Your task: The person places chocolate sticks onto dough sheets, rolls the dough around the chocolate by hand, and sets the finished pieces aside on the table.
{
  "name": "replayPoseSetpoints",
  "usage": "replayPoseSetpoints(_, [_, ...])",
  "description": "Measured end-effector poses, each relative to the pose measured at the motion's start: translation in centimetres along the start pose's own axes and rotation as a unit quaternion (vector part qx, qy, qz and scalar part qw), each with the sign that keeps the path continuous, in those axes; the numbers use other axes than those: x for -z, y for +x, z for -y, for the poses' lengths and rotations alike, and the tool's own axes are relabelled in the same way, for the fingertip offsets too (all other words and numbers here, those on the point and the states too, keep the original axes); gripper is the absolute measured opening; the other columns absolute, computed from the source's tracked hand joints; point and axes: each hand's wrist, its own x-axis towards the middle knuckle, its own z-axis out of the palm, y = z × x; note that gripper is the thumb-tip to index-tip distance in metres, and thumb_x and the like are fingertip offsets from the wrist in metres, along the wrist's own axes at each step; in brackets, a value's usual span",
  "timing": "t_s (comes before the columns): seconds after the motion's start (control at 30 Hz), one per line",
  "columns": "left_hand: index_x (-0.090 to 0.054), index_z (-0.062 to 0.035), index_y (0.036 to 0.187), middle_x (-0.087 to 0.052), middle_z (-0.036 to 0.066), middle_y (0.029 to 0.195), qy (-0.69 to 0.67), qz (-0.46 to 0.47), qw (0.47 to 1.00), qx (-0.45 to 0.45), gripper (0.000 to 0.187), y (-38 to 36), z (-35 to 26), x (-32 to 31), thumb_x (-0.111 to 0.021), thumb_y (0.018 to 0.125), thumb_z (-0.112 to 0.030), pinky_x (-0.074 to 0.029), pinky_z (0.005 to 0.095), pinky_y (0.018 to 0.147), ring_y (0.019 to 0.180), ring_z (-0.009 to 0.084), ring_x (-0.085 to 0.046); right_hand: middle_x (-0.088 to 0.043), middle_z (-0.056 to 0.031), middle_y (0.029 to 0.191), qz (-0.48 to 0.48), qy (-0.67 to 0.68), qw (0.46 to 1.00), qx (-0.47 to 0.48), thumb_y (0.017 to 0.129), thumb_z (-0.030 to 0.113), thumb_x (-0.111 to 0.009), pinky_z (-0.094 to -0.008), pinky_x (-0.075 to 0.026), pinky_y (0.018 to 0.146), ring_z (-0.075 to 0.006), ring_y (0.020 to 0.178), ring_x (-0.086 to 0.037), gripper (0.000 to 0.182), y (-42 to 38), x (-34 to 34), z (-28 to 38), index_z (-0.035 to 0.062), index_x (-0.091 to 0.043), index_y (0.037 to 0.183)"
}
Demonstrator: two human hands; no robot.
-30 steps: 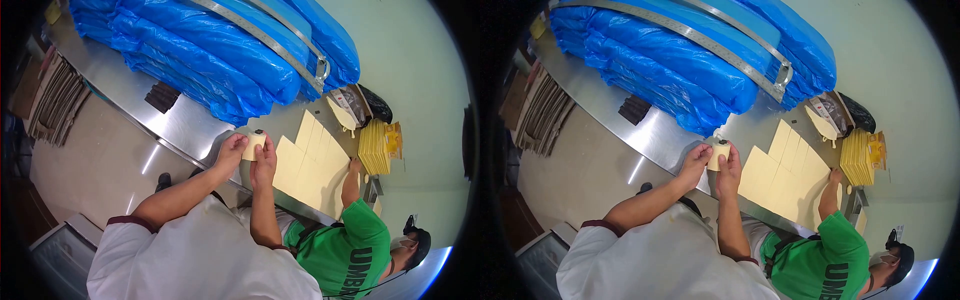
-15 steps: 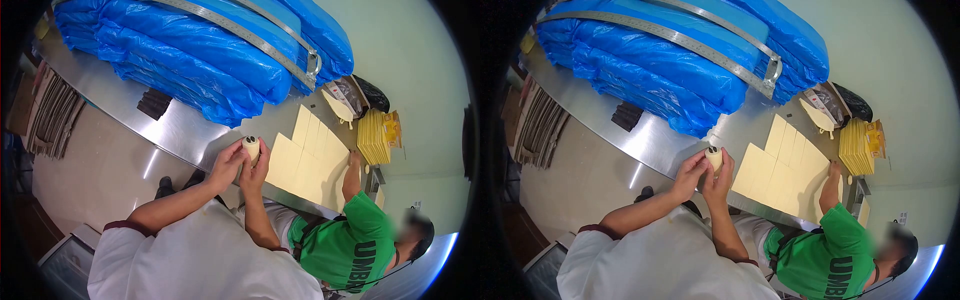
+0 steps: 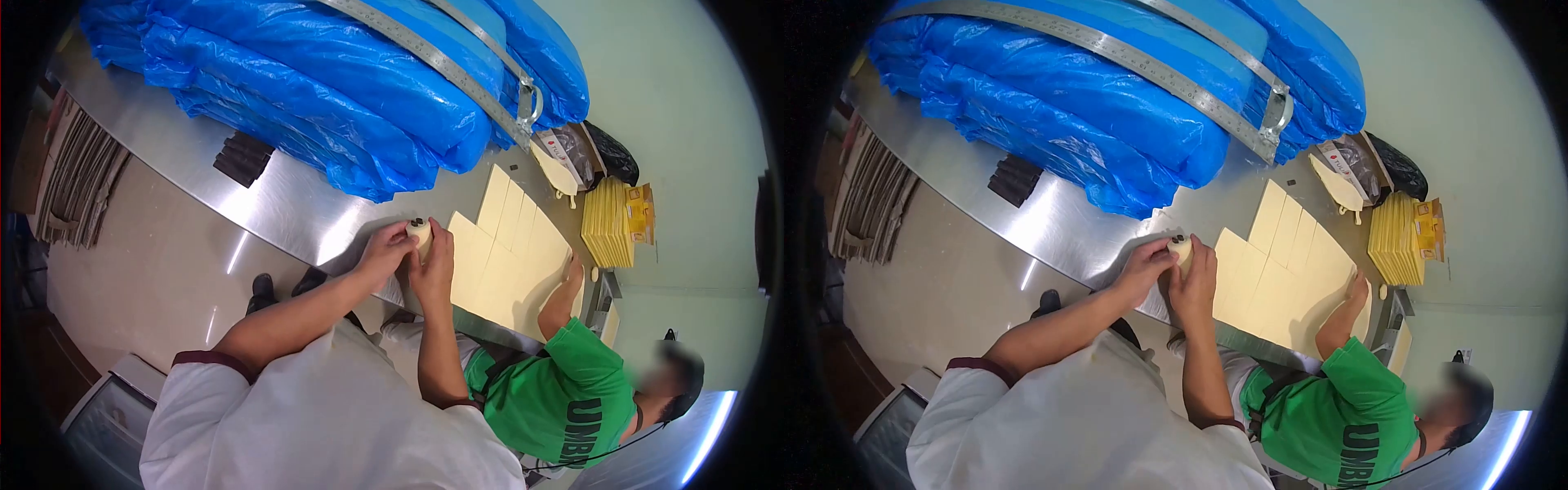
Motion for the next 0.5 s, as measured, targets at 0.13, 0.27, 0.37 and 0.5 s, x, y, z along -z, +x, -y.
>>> replayPoseSetpoints(0.13, [-0.045, 0.0057, 0.143, -0.059, 0.016, 0.134, 0.16, -0.044, 0.985, -0.052, 0.052, 0.7, -1.1, 1.8, -0.063, 0.095, -0.005, -0.046, 0.0317, 0.104, 0.119, 0.0211, -0.059, -0.056, -0.027, 0.119, 0.06, -0.016, 0.998, -0.028, 0.086, 0.009, -0.072, -0.0474, -0.047, 0.094, -0.0457, 0.108, -0.056, 0.061, 0.4, -0.4, -0.2, -0.0049, -0.047, 0.139])
replayPoseSetpoints(0.27, [-0.042, 0.0028, 0.145, -0.054, 0.022, 0.137, 0.491, -0.022, 0.832, -0.256, 0.071, -1.2, -2.4, 4.6, -0.074, 0.082, -0.008, -0.043, 0.0429, 0.108, 0.126, 0.0347, -0.054, -0.057, -0.0273, 0.117, 0.077, -0.036, 0.995, -0.048, 0.088, 0.015, -0.071, -0.0473, -0.049, 0.091, -0.046, 0.104, -0.058, 0.061, 0.3, -0.9, 0.7, -0.0061, -0.047, 0.14])
replayPoseSetpoints(0.37, [-0.038, -0.0016, 0.149, -0.048, 0.02, 0.145, 0.577, 0.026, 0.76, -0.299, 0.089, -3.0, -3.0, 3.7, -0.082, 0.074, -0.02, -0.035, 0.0488, 0.113, 0.136, 0.0366, -0.043, -0.059, -0.0273, 0.114, 0.111, -0.006, 0.991, -0.071, 0.091, 0.018, -0.069, -0.0464, -0.051, 0.089, -0.0443, 0.101, -0.061, 0.056, 0.7, 0.1, 1.6, -0.0075, -0.051, 0.138])
replayPoseSetpoints(0.5, [-0.034, -0.0028, 0.152, -0.043, 0.018, 0.15, 0.629, 0.04, 0.724, -0.281, 0.098, -2.6, -2.3, 2.1, -0.086, 0.072, -0.027, -0.032, 0.0456, 0.113, 0.138, 0.0344, -0.042, -0.064, -0.0247, 0.109, 0.144, 0.083, 0.976, -0.139, 0.093, 0.016, -0.067, -0.0405, -0.053, 0.083, -0.0367, 0.095, -0.067, 0.041, 1.3, 1.1, -0.4, -0.0063, -0.062, 0.127])
